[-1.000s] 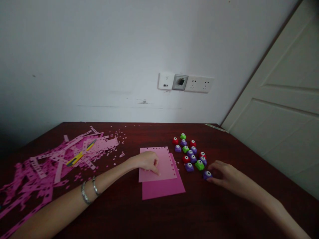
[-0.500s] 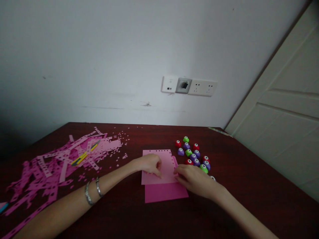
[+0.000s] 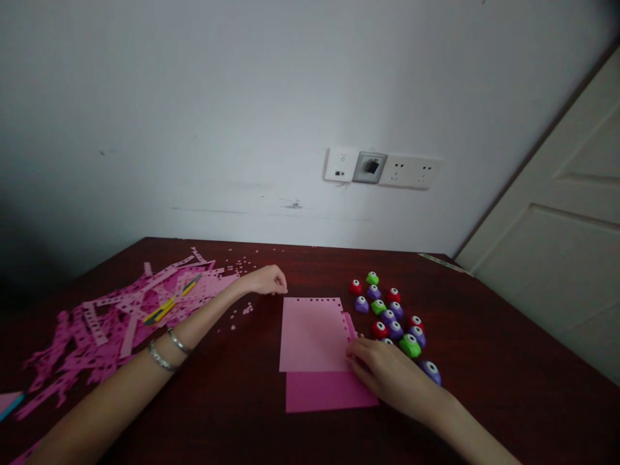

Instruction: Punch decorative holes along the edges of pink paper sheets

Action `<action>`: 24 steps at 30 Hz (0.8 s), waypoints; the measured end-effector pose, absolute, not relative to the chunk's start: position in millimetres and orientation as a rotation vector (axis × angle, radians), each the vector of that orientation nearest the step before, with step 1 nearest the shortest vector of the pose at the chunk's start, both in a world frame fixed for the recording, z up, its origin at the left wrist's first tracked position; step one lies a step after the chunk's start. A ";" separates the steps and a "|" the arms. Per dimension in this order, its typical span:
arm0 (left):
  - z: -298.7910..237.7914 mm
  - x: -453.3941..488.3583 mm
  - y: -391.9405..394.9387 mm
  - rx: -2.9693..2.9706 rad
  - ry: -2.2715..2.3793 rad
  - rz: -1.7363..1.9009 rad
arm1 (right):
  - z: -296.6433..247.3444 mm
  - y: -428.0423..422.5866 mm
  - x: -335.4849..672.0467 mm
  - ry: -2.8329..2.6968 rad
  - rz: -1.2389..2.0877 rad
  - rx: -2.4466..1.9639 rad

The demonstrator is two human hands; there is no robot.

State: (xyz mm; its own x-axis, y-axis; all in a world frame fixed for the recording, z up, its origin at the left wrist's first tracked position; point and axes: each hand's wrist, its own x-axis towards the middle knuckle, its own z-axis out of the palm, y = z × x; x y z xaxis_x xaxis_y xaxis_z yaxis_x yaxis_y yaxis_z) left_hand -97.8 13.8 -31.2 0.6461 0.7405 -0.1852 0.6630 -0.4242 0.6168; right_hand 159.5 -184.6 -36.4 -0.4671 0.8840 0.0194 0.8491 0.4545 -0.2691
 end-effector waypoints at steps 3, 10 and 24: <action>-39.4 -94.9 14.3 2.159 1.020 0.108 | -38.5 -187.6 162.0 -2.509 0.387 -1.503; -41.5 -89.5 9.8 2.216 0.935 0.138 | -37.3 -190.0 163.6 -2.488 0.435 -1.473; -16.4 -91.5 5.5 2.146 0.868 0.372 | -22.2 -186.3 165.0 -2.469 0.367 -1.527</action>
State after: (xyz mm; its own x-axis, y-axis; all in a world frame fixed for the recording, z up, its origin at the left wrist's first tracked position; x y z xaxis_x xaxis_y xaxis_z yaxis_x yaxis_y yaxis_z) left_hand -91.5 5.5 -16.4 0.7244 0.6891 -0.0183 0.4622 -0.4658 0.7546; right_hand 165.0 -186.3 -22.2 -0.4389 0.8971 0.0509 0.8434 0.4308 -0.3210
